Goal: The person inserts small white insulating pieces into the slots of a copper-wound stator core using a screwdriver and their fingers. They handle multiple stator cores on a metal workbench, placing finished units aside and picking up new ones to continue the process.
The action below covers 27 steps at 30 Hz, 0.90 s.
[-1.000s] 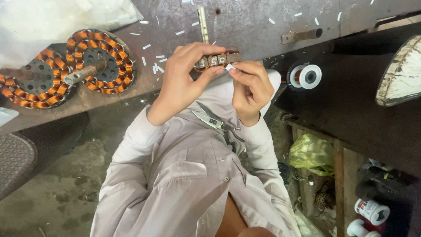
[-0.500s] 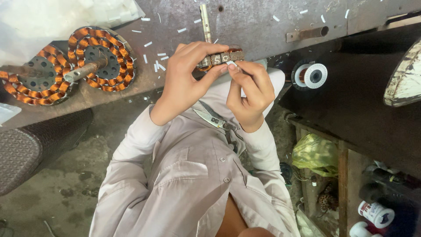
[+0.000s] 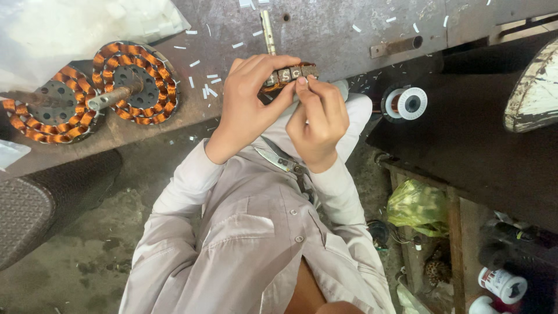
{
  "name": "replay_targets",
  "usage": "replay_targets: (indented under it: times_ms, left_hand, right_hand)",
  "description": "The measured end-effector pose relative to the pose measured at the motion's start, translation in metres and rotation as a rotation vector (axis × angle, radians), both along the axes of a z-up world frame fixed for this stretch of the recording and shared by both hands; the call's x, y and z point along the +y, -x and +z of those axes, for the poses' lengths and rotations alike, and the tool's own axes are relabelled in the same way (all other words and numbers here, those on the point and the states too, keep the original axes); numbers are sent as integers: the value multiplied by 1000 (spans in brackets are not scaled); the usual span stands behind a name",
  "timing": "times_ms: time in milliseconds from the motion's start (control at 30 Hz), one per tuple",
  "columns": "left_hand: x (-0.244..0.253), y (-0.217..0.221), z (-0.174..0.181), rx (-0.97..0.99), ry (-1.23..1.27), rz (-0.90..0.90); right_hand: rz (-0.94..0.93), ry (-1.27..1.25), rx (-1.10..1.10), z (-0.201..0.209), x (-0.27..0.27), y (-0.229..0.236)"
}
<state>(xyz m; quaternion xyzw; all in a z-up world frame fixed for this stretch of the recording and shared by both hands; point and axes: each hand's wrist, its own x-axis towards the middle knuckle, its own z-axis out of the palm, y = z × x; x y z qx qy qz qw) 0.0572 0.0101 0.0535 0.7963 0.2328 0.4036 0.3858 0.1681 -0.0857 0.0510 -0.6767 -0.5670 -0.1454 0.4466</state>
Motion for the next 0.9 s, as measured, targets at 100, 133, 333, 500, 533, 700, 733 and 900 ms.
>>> replay_targets:
  times_ms: [100,133,333,500,533,700,733,900]
  left_hand:
    - [0,1,2,8,22,-19]
    - [1,1,2,7,7,-23]
    - [3,2,-1,15,-6,-58]
    - [8,10,3,15,14,-139]
    - [9,11,3,30,32,-148]
    - [11,12,4,36,14,-149]
    - [12,12,4,39,19,-143]
    - [9,11,3,57,55,-120]
  right_hand:
    - [111,41,167,9,-11,-14]
    - [141,71,195,10,-14,-18]
    - [239,112,160,9,-19,-32]
    - [271,67,342,2,-19,-35]
    - [278,38,339,-1,-17,-35]
    - [300,-52,361,-14,-13,-34]
    - [311,-67,370,-16,-11,-35]
    - [346,-56,469,-17,-10,-36]
